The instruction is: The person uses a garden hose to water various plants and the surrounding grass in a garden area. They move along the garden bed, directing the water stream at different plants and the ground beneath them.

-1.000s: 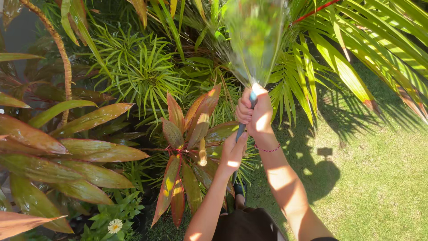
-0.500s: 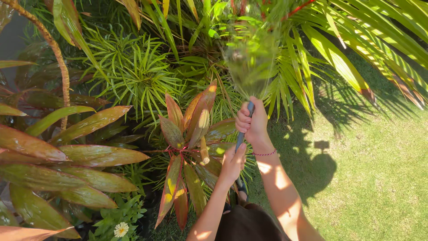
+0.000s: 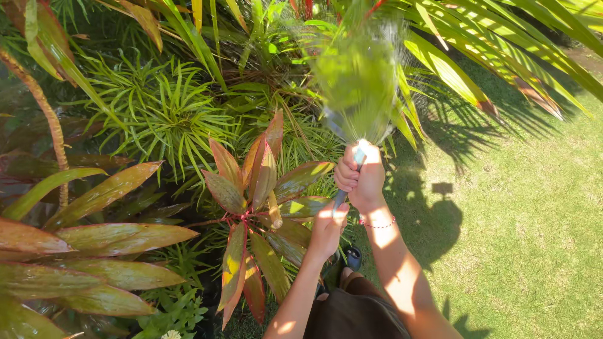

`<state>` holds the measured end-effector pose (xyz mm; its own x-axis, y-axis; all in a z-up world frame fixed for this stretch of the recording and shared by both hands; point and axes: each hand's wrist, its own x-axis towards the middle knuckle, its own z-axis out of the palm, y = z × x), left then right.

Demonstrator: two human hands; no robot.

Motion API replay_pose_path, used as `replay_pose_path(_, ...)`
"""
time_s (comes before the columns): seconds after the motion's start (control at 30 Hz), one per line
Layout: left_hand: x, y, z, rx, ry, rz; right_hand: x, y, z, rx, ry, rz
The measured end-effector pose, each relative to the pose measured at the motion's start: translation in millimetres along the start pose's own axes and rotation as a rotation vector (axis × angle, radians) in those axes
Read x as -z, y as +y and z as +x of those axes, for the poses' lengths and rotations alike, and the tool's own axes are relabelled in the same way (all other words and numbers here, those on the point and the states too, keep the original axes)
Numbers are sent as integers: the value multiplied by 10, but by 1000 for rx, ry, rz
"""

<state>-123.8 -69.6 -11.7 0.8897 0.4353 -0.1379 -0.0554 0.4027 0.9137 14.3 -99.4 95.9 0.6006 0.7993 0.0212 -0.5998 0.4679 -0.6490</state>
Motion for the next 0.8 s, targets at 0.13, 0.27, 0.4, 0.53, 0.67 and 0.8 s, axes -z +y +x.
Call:
replay_pose_path(0.13,-58,31,4,-67,-55,45,-39,-93,-151,63,7,33)
replay_pose_path(0.27,-36,-160,16,-136,-42,226,97,-68,-169,38,91,62)
replay_pose_path(0.4,-13,-439,2,-42,-70,145,363,11,-134,-32,214,70)
replay_pose_path(0.53,-83,-640,-51,132,-56,-4,647,83,-117,-130,313,85)
replay_pose_path(0.67,-274,-644,-6,198,-41,-16,824,-12,-130,-188,343,120)
replay_pose_path(0.8,-517,-442,33,152,-37,80,823,-238,-238,-120,257,147)
